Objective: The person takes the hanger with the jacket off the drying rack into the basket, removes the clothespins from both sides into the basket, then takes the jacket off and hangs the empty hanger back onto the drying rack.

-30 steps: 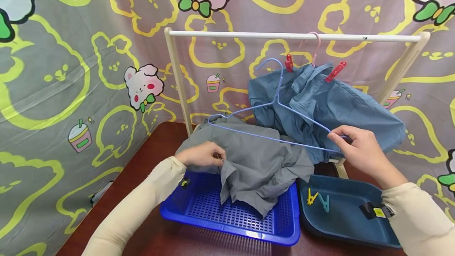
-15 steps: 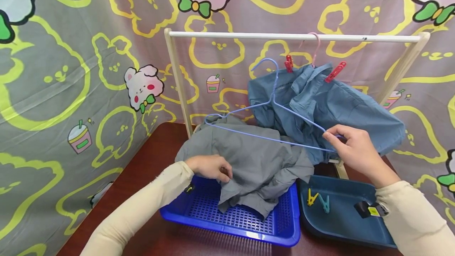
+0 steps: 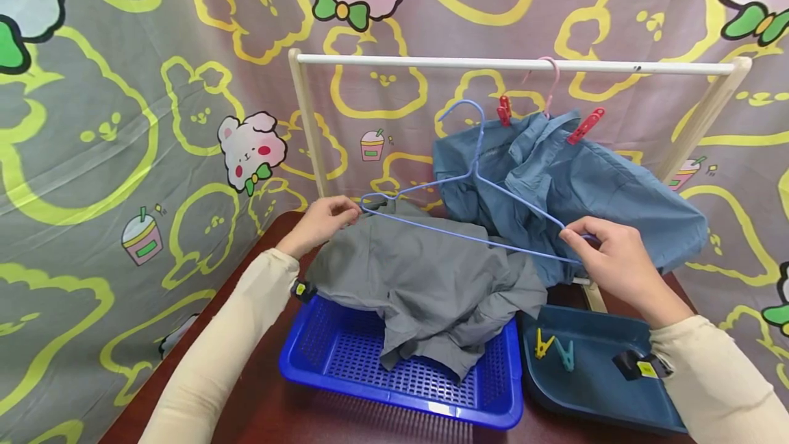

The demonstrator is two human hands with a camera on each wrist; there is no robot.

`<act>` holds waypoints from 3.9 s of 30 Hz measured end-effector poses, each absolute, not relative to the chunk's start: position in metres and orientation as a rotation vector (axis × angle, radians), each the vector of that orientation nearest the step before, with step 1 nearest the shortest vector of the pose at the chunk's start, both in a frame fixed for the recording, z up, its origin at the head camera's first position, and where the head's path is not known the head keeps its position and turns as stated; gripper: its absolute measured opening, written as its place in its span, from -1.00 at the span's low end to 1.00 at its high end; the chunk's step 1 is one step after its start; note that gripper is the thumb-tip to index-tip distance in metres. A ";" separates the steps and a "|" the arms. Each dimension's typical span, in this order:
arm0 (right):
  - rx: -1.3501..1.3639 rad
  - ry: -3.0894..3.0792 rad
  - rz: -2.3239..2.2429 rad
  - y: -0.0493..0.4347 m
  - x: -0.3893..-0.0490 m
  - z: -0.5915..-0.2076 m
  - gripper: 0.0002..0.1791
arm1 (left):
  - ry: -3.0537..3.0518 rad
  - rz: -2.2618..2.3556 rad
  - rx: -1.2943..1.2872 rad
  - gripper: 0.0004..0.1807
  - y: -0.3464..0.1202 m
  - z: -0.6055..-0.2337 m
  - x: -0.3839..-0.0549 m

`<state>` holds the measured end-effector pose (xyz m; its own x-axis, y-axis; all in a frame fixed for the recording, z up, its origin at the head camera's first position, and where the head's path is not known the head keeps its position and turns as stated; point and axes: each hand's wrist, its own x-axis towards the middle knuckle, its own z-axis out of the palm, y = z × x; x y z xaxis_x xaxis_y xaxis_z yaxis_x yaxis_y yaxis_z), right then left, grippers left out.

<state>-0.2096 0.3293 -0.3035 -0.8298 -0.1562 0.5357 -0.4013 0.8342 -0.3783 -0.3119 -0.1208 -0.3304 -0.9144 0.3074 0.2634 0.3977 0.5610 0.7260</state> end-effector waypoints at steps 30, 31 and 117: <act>0.408 -2.477 0.684 0.295 -0.219 -0.271 -0.79 | -2.518 -1.443 -0.048 -0.58 -0.156 -0.353 -0.382; 0.406 -2.474 0.690 0.293 -0.220 -0.270 -0.78 | -2.514 -1.436 -0.044 -0.61 -0.155 -0.353 -0.383; 0.727 -2.763 0.747 0.165 -0.290 -0.256 -0.67 | -2.707 -1.249 -0.156 -0.69 -0.176 -0.353 -0.389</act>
<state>-0.2901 0.1646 -0.2559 -0.8620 -0.4092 0.2992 -0.5042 0.7530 -0.4228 -0.3891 -0.1759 -0.3527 -0.9825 0.0291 0.1842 0.1590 0.6465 0.7462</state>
